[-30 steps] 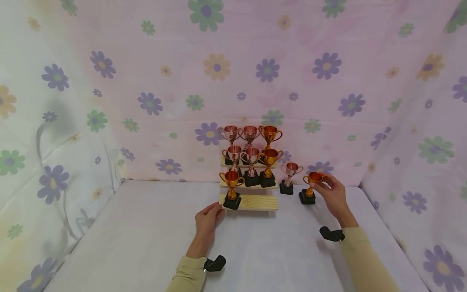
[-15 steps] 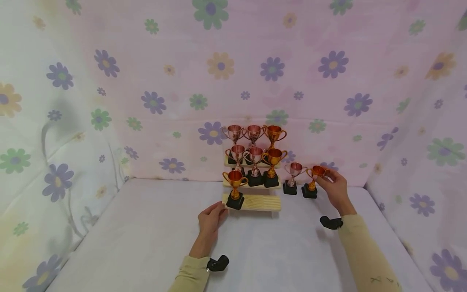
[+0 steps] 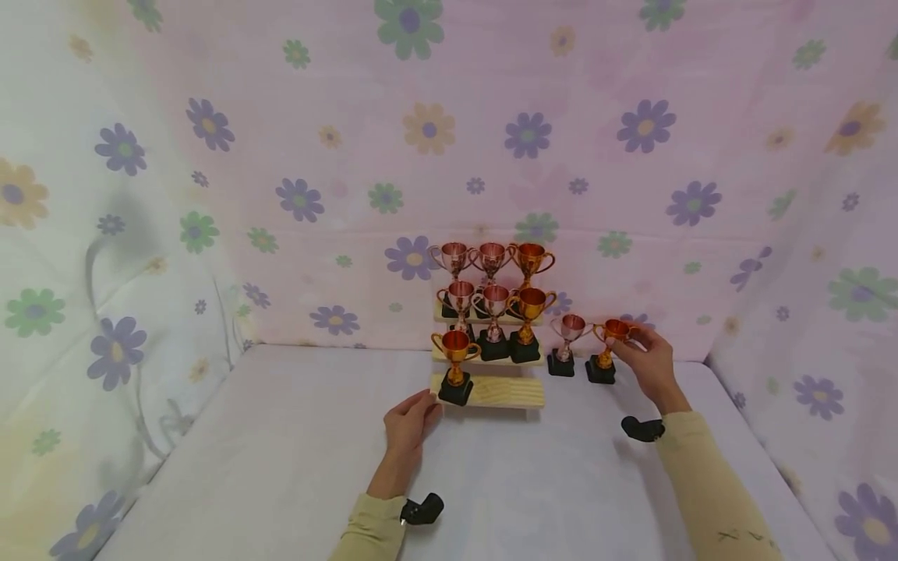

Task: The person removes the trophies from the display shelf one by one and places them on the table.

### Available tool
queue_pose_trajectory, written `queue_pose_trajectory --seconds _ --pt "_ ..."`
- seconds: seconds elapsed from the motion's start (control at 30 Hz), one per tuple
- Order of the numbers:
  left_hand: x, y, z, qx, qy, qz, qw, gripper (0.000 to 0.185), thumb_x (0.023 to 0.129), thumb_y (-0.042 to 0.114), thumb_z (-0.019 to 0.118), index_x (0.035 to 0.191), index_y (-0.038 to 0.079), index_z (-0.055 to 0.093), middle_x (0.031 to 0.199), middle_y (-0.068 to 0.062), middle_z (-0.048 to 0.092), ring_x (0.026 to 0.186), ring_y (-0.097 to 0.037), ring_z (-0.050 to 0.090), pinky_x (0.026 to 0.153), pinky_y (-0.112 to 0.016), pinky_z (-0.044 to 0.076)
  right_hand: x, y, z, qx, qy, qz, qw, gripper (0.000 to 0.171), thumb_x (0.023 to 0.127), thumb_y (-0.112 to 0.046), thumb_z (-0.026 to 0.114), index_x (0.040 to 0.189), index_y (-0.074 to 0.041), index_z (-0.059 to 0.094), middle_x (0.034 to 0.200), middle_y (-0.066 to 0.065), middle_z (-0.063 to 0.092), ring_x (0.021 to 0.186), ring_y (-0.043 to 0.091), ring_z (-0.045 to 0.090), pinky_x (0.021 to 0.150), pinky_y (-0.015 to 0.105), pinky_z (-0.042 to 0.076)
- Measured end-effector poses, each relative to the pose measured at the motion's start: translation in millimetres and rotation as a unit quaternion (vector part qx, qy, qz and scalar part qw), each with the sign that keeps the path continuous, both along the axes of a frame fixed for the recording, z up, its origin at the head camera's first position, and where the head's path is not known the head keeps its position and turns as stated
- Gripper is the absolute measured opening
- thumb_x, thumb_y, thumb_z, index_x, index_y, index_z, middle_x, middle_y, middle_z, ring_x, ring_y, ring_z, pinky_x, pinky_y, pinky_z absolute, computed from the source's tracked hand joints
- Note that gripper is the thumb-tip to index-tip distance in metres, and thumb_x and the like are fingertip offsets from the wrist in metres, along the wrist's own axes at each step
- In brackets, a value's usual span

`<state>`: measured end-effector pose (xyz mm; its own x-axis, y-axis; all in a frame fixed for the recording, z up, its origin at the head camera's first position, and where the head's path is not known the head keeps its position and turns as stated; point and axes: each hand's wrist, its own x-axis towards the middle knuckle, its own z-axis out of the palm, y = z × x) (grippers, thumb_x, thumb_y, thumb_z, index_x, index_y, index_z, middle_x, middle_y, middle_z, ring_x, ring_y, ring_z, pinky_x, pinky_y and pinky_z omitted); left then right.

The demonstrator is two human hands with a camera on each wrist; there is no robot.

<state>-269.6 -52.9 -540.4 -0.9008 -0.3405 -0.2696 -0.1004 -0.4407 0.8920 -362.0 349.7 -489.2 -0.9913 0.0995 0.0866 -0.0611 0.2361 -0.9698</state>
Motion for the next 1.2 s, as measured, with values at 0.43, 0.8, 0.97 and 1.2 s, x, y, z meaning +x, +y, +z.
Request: queue_pose_trajectory --seconds 0.43,0.8,0.97,1.2 --pt "1.9 1.2 1.6 -0.007 -0.003 -0.001 1.0000 0.026 0.091 0.001 0.072 0.113 -0.011 0.070 0.103 -0.018 0.070 0.081 -0.016 0.072 0.083 -0.032 0.064 7.8 -2.7 -7.1 -0.007 -0.021 -0.021 1.000 0.072 0.094 -0.028 0.075 0.154 -0.008 0.039 0.149 0.012 0.047 0.122 0.014 0.054 0.086 0.011 0.055" --pt "2.4 0.8 6.8 0.000 -0.002 0.009 1.0000 0.027 0.091 0.001 0.071 0.115 -0.012 0.068 0.101 -0.016 0.070 0.081 -0.015 0.071 0.084 -0.033 0.063 53.1 -1.9 -6.0 0.278 -0.166 0.073 0.943 0.093 0.096 -0.027 0.070 0.151 0.019 0.010 0.150 0.046 0.021 0.137 0.061 0.026 0.112 0.071 0.034" --pt "0.9 -0.4 8.0 0.000 -0.003 0.014 0.9999 0.028 0.092 0.001 0.071 0.116 -0.012 0.068 0.103 -0.017 0.069 0.081 -0.015 0.071 0.084 -0.032 0.063 84.1 -17.9 -0.9 0.392 -0.153 0.139 0.896 0.095 0.090 -0.036 0.077 0.145 0.021 0.024 0.142 0.049 0.030 0.129 0.063 0.033 0.105 0.074 0.039" --pt "2.0 1.8 4.2 0.002 -0.020 0.006 0.9998 0.027 0.092 0.001 0.071 0.116 -0.011 0.068 0.108 -0.019 0.068 0.083 -0.015 0.071 0.083 -0.031 0.063 126.6 -55.2 7.9 0.437 -0.122 0.148 0.879 0.088 0.087 -0.035 0.080 0.143 0.016 0.037 0.141 0.045 0.039 0.126 0.063 0.037 0.101 0.073 0.042"
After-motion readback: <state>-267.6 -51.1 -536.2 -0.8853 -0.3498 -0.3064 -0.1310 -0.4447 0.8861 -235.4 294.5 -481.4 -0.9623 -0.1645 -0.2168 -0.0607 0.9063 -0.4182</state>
